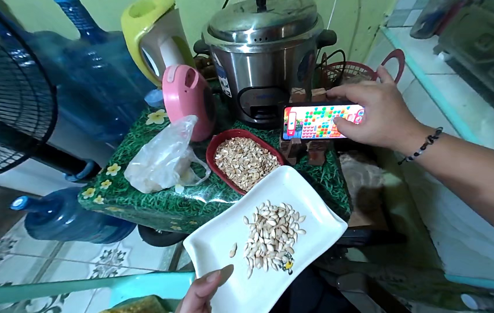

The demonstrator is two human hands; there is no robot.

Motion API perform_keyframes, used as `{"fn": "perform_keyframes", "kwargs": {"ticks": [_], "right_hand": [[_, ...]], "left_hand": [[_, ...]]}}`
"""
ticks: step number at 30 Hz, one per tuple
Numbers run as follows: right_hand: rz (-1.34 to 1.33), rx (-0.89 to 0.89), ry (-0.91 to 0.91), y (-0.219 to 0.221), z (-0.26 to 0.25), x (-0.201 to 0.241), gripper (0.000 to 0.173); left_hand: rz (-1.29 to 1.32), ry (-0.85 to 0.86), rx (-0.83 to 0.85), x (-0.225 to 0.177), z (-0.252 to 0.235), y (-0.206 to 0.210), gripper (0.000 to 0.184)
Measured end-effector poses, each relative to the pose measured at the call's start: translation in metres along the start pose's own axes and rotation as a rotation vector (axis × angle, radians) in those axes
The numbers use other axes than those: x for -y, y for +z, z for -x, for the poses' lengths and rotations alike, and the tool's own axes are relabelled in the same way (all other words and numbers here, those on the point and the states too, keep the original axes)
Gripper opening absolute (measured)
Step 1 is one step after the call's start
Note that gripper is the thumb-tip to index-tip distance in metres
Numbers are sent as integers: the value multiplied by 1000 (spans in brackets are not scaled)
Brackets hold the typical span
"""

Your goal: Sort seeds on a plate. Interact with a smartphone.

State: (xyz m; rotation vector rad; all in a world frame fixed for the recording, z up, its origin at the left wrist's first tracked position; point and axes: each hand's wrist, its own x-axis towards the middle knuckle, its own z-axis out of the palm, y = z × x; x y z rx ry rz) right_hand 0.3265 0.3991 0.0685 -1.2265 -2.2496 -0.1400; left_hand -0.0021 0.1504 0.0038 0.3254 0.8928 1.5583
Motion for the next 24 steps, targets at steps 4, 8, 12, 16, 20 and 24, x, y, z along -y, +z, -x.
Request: {"fn": "perform_keyframes", "kwargs": {"ticks": [4,8,12,16,20,24], "right_hand": [[6,2,-1,0,0,0,53],[25,-1,-13,0,0,0,54],[19,-14,-21,1,1,0,54],[22,-17,-30,2,1,0,53],[21,-20,-37,1,1,1,50],[24,-23,-47,2,1,0,48]], "left_hand": [[10,-7,14,0,0,-1,15],[-4,-3,1,-1,0,0,17],[-11,2,10,0,-1,-2,16],[-4,8,13,1,-1,-3,16],[-5,10,1,1,-1,-2,17],[10,7,17,1,-1,-2,16]]}}
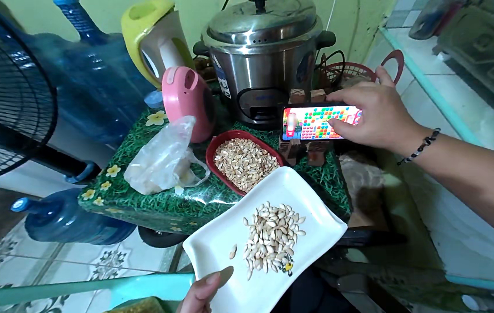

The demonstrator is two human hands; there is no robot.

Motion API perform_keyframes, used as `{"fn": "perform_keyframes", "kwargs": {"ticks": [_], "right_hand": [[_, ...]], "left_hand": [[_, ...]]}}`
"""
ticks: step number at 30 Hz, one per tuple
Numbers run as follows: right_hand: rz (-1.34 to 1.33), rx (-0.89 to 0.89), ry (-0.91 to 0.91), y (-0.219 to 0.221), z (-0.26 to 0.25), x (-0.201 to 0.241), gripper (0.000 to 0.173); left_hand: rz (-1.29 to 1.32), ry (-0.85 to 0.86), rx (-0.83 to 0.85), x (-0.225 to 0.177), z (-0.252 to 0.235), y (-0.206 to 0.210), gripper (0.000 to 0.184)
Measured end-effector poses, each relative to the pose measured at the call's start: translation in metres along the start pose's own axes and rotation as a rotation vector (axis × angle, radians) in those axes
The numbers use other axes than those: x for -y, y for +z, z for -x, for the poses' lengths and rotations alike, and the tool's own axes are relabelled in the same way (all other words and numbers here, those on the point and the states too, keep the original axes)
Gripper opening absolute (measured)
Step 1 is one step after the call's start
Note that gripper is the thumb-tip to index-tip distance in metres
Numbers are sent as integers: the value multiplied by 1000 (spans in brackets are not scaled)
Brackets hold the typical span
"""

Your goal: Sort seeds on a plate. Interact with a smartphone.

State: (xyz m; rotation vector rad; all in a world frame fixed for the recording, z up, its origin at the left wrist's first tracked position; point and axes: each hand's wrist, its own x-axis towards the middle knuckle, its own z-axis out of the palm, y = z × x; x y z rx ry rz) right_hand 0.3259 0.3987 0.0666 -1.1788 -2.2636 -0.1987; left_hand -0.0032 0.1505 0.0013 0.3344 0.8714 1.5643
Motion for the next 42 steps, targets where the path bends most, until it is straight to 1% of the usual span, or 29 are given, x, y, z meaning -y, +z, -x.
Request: {"fn": "perform_keyframes", "kwargs": {"ticks": [4,11,19,25,31,42], "right_hand": [[1,-9,-5,0,0,1,48],[42,-22,48,3,-2,5,49],[34,-14,47,1,-3,8,41],[-1,-16,37,0,-2,5,46],[-1,-11,30,-1,-1,4,46],[-17,-7,25,-2,-1,2,46]], "left_hand": [[3,4,-5,0,0,0,16],[2,0,8,0,0,0,16],[-22,15,-9,-1,2,2,18],[-15,4,-8,0,1,3,17],[-14,6,-37,0,2,3,16],[12,5,-23,0,2,2,17]]}}
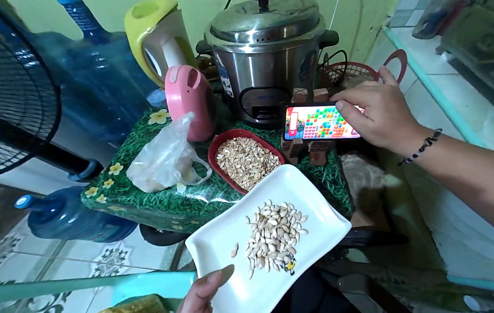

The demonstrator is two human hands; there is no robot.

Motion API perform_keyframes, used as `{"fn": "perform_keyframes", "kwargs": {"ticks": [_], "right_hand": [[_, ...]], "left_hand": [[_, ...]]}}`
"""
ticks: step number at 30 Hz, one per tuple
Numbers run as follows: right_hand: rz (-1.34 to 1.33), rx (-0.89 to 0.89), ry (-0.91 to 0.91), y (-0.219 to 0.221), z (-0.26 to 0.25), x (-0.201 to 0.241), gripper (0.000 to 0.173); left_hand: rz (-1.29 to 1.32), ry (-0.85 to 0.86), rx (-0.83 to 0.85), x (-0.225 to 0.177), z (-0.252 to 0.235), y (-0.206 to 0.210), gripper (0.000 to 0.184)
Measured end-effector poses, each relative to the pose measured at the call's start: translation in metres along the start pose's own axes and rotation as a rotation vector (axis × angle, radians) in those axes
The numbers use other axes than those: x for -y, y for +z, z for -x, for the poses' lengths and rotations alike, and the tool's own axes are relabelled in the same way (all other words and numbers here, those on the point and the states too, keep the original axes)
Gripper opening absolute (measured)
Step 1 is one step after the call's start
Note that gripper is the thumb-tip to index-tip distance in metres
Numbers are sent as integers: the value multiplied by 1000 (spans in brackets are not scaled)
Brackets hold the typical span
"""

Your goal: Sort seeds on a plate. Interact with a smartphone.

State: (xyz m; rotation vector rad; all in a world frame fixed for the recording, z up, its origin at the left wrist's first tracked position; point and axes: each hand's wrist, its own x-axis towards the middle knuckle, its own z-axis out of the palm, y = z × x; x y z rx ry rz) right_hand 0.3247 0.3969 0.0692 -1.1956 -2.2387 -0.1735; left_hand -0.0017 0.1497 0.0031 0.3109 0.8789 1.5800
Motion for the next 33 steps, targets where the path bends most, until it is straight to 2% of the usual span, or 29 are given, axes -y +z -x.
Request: {"fn": "perform_keyframes", "kwargs": {"ticks": [21,28,33], "right_hand": [[3,37,-35,-2,0,-5,44],[15,74,-112,-7,0,-17,50],[11,73,-104,-5,0,-18,52]], "left_hand": [[-4,13,14,0,-1,1,18],[8,7,32,0,-1,-1,15],[-36,10,12,0,-1,-2,16]]}}
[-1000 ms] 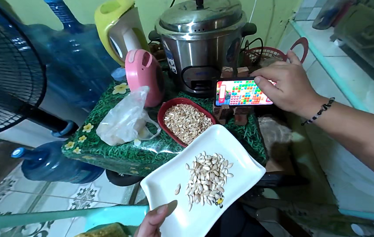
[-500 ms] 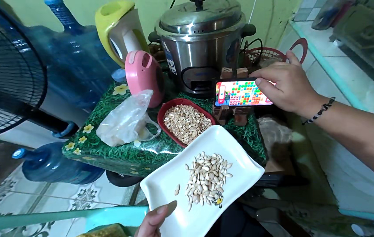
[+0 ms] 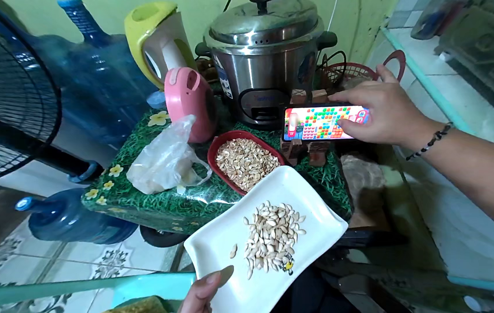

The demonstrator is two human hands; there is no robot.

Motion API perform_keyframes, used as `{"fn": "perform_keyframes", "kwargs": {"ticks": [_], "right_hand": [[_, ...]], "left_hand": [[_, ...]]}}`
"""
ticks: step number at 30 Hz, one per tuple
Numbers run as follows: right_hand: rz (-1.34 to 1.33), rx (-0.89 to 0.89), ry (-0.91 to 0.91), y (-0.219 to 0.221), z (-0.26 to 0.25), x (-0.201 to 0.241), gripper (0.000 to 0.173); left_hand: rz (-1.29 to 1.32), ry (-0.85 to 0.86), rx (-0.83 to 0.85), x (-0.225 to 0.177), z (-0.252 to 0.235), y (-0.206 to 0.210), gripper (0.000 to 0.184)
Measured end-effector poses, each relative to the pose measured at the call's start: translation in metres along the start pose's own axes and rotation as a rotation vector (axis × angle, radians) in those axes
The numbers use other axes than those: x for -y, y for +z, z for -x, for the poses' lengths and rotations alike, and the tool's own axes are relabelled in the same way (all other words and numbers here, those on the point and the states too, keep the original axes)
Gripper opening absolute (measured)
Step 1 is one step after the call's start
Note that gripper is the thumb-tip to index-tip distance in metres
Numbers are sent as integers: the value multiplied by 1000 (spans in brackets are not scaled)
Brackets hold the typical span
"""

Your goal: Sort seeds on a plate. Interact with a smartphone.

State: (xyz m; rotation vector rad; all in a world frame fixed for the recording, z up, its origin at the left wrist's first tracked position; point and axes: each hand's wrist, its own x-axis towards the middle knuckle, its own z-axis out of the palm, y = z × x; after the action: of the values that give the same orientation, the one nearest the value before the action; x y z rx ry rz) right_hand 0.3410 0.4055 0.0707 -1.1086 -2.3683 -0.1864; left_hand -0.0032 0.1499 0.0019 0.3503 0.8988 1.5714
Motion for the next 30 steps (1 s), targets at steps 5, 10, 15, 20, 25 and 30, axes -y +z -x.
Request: {"fn": "perform_keyframes", "kwargs": {"ticks": [5,10,15,20,25,30], "right_hand": [[21,-16,12,3,0,5,52],[36,-34,49,5,-1,9,53],[46,-53,69,8,-2,12,48],[36,-48,66,7,-1,13,50],[27,-51,59,6,-1,14,49],[21,-50,62,6,-1,15,49]], "left_hand": [[-1,5,-8,1,0,1,16],[8,3,1,0,0,1,16],[17,-1,12,0,0,2,16],[27,-5,15,0,0,1,15],[27,-12,8,0,0,0,15],[20,-2,-13,0,1,2,16]]}}
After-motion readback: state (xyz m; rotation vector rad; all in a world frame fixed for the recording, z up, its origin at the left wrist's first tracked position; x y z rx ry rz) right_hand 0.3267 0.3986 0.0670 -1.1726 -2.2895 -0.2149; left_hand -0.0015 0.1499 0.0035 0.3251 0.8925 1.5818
